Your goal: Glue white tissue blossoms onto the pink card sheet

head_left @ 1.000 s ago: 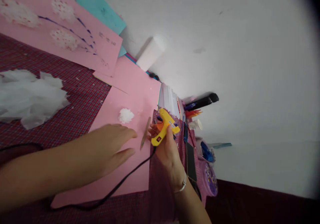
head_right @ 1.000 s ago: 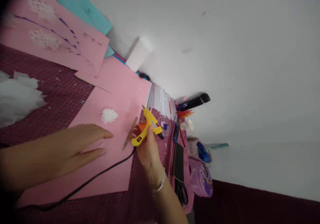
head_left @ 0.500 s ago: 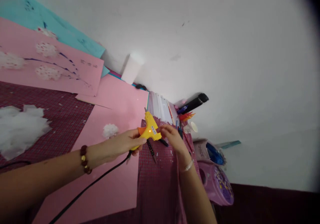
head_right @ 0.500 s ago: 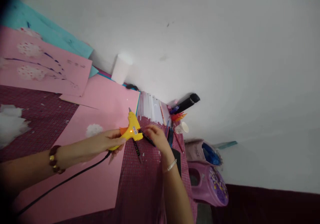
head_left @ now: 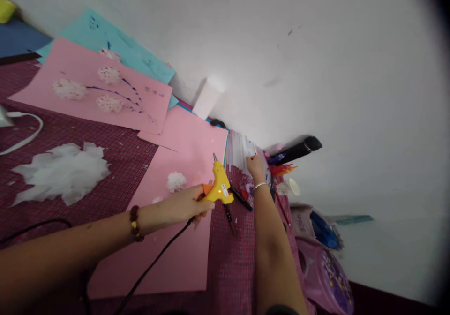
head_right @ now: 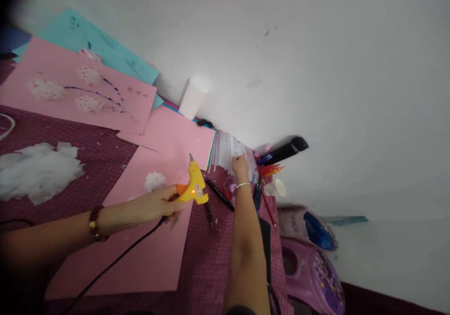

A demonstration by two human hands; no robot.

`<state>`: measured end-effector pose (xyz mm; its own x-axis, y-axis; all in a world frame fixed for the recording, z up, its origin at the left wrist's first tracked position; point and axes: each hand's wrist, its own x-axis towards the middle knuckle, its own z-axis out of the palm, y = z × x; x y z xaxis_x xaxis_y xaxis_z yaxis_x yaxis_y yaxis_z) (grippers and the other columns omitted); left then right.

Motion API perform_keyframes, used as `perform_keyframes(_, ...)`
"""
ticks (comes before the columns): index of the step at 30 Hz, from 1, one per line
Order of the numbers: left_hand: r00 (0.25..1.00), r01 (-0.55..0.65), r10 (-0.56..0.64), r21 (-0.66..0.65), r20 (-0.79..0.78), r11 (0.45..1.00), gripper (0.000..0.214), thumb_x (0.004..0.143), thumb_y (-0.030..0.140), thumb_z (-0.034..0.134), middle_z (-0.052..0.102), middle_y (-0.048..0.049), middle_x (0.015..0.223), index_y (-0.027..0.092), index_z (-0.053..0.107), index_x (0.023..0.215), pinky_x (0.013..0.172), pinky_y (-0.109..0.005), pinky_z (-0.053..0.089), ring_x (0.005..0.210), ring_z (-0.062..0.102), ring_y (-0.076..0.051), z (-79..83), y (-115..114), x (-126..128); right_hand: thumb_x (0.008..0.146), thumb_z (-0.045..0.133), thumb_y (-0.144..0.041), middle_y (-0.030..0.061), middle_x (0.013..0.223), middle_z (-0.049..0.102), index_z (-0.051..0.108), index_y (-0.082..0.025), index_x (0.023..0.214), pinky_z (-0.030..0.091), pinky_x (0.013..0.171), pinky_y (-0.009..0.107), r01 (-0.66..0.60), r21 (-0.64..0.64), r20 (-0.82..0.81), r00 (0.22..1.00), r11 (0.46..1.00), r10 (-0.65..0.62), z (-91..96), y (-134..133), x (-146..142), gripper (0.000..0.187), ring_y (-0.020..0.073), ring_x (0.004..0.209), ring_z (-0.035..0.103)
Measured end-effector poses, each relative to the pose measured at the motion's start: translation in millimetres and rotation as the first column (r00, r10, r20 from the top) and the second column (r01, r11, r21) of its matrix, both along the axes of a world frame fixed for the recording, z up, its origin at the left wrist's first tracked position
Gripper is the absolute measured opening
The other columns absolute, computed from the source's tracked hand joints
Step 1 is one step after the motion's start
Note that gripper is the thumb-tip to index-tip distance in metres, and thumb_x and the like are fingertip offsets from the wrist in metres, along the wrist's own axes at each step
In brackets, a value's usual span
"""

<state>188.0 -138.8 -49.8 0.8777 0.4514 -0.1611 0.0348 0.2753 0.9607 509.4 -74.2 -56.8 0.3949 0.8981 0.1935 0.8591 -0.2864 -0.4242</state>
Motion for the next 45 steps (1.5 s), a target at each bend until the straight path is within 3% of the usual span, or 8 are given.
perform_keyframes(6,0.986,-0.076,0.115,-0.295,0.118,0.952,0.034,0.089,0.052,0.043,0.045,0.0049,0.059,0.018,0.046,0.084,0.044,-0.022,0.034,0.045,0.038,-0.006,10.3,-0.5,8.4,0.095,0.035,-0.033,0.0162,0.103,0.065,0.053,-0.005,0.121,0.048,0.083,0.04,0.085,0.062,-0.049,0.995,0.994,-0.082,45.5,-80.4,-24.5,0.043,0.0226,0.09,0.062)
perform_keyframes(10,0.98,-0.034,0.123,-0.476,0.156,0.879,0.036,0.091,0.052,0.038,0.043,0.0044,0.061,0.018,0.046,0.086,0.044,-0.02,0.026,0.045,0.033,-0.005,25.6,8.1,14.8,0.092,0.044,-0.033,0.0077,0.122,0.063,0.058,-0.021,0.122,0.045,0.096,0.036,-0.187,0.004,-0.192,0.964,0.982,0.184,73.2,-181.8,-59.7,0.035,0.0212,0.113,0.058)
perform_keyframes(14,0.982,-0.011,0.104,-0.503,0.157,0.864,0.032,0.092,0.048,0.039,0.041,0.0046,0.06,0.017,0.046,0.088,0.045,-0.021,0.024,0.046,0.03,-0.005,33.7,13.4,19.7,0.093,0.044,-0.029,0.0038,0.125,0.062,0.054,-0.027,0.126,0.046,0.096,0.032,-0.231,-0.116,-0.242,0.95,0.966,0.198,87.8,-243.8,-82.4,0.035,0.0186,0.114,0.059)
perform_keyframes(33,0.986,-0.137,0.139,-0.026,0.094,0.99,0.028,0.088,0.044,0.05,0.045,0.0047,0.061,0.018,0.052,0.097,0.047,-0.019,0.031,0.05,0.037,-0.006,30.0,2.3,19.3,0.092,0.043,-0.032,0.0075,0.105,0.067,0.058,-0.023,0.116,0.048,0.081,0.034,-0.148,-0.212,-0.303,0.95,0.966,0.08,82.2,-244.0,-94.1,0.03,0.0211,0.091,0.064)
perform_keyframes(36,0.984,-0.113,0.12,-0.061,0.131,0.992,0.027,0.087,0.044,0.051,0.044,0.0051,0.06,0.018,0.053,0.092,0.048,-0.02,0.033,0.05,0.037,-0.006,25.7,0.4,17.3,0.093,0.044,-0.036,0.0013,0.076,0.061,0.059,-0.022,0.105,0.042,0.059,0.024,-0.164,-0.182,-0.561,0.827,0.969,0.035,73.9,-249.6,-97.2,0.024,0.013,0.064,0.054)
perform_keyframes(41,0.99,-0.052,0.053,-0.013,0.131,0.999,0.028,0.086,0.042,0.053,0.047,0.0029,0.065,0.016,0.051,0.076,0.051,-0.02,0.036,0.056,0.041,-0.007,18.7,-2.2,15.7,0.092,0.043,-0.044,-0.0092,0.048,0.034,0.057,-0.021,0.095,0.017,0.037,0.02,-0.268,-0.169,-0.957,0.277,0.949,-0.092,62.6,-259.9,-110.0,0.027,0.0057,0.037,0.017)
perform_keyframes(43,0.989,-0.037,0.037,-0.003,0.144,0.999,0.029,0.087,0.041,0.051,0.048,0.0024,0.066,0.015,0.052,0.075,0.053,-0.02,0.036,0.058,0.041,-0.006,17.7,-2.4,14.9,0.091,0.045,-0.045,-0.0084,0.05,0.034,0.058,-0.02,0.095,0.017,0.039,0.02,-0.232,-0.162,-0.954,0.285,0.959,-0.092,62.8,-259.2,-115.4,0.028,0.006,0.039,0.02)
perform_keyframes(45,0.987,-0.025,0.028,-0.021,0.159,0.999,0.028,0.087,0.041,0.051,0.047,0.0028,0.066,0.016,0.052,0.076,0.052,-0.02,0.036,0.057,0.041,-0.006,17.3,-2.4,13.6,0.091,0.046,-0.044,-0.0065,0.054,0.037,0.059,-0.019,0.096,0.02,0.042,0.021,-0.174,-0.158,-0.899,0.432,0.972,-0.069,66.4,-257.5,-118.3,0.029,0.0075,0.044,0.027)
